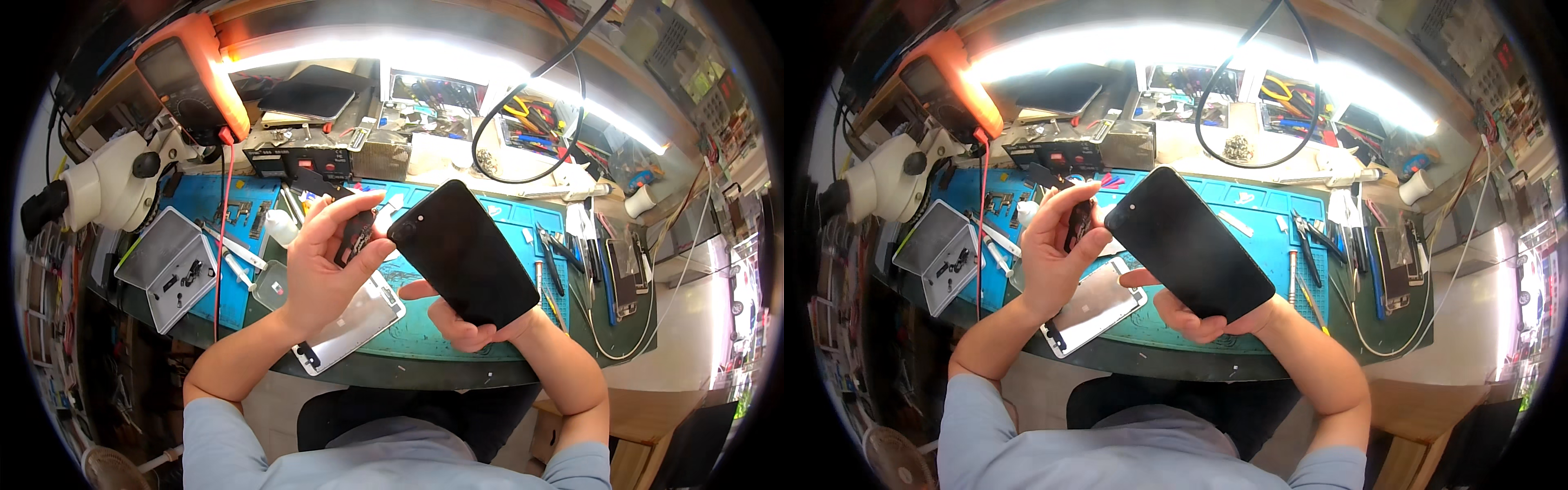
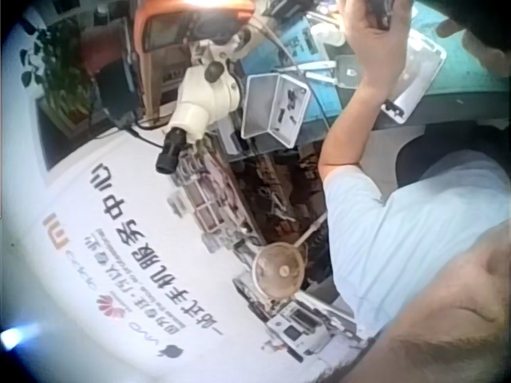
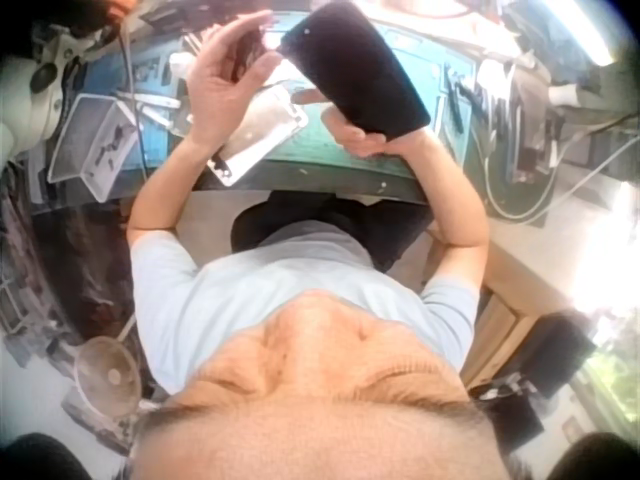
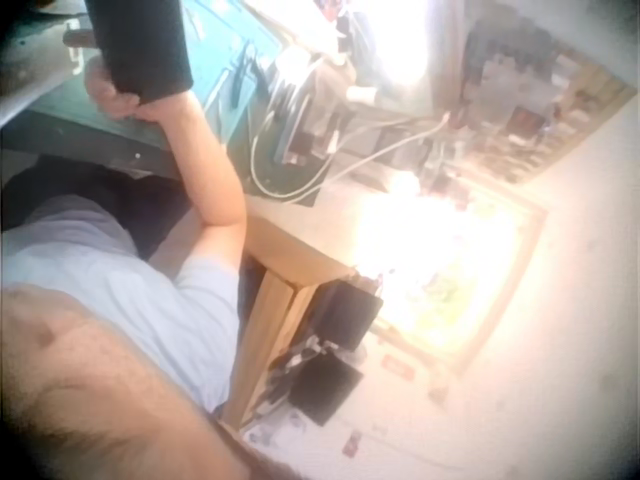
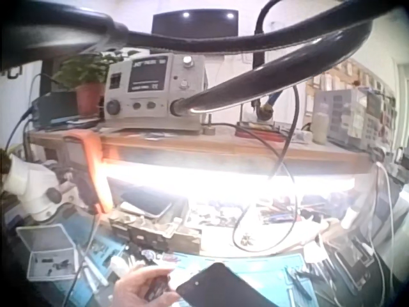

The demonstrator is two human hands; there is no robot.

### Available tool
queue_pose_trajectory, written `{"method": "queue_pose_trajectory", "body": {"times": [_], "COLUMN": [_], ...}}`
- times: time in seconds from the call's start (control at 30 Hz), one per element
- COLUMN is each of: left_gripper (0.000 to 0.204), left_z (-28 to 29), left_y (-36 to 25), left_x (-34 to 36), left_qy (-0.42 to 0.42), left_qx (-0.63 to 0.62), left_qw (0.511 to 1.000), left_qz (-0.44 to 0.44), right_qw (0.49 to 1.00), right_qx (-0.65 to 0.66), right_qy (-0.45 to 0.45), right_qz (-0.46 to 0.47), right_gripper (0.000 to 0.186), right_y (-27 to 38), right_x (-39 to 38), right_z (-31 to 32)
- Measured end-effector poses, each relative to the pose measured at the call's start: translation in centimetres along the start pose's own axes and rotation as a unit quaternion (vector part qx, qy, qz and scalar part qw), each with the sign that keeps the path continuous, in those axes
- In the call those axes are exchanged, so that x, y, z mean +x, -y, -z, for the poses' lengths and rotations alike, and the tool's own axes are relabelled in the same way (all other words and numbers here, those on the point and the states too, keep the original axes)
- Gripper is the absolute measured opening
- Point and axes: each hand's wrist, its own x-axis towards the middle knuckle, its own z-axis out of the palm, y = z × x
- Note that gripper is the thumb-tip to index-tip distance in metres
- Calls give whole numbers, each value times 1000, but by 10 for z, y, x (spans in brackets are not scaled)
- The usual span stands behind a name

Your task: The person disassembles a white smartphone, using a screwdriver to remove screws and a prying tool to separate the screen assembly. They then transfer internal components, including the battery and camera module, to a black smartphone chassis. The person carefully aligns and connects the battery and camera ribbon cables inside the black chassis.

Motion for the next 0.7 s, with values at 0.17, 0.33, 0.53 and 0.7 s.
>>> {"method": "queue_pose_trajectory", "body": {"times": [0.17, 0.33, 0.53, 0.7], "left_gripper": [47, 37, 24, 25], "left_z": [0, 2, 6, 7], "left_y": [-1, -3, 1, -1], "left_x": [-1, 3, 7, 8], "left_qy": [9, 14, 24, 28], "left_qx": [-4, 63, -55, -147], "left_qw": [1000, 998, 985, 957], "left_qz": [19, 27, 165, 248], "right_qw": [1000, 998, 992, 993], "right_qx": [30, -1, 23, 58], "right_qy": [6, -47, -123, -100], "right_qz": [-6, 45, 30, 35], "right_gripper": [64, 57, 55, 62], "right_y": [-4, -15, -24, -33], "right_x": [-2, 13, 19, 19], "right_z": [0, -8, -16, -9]}}
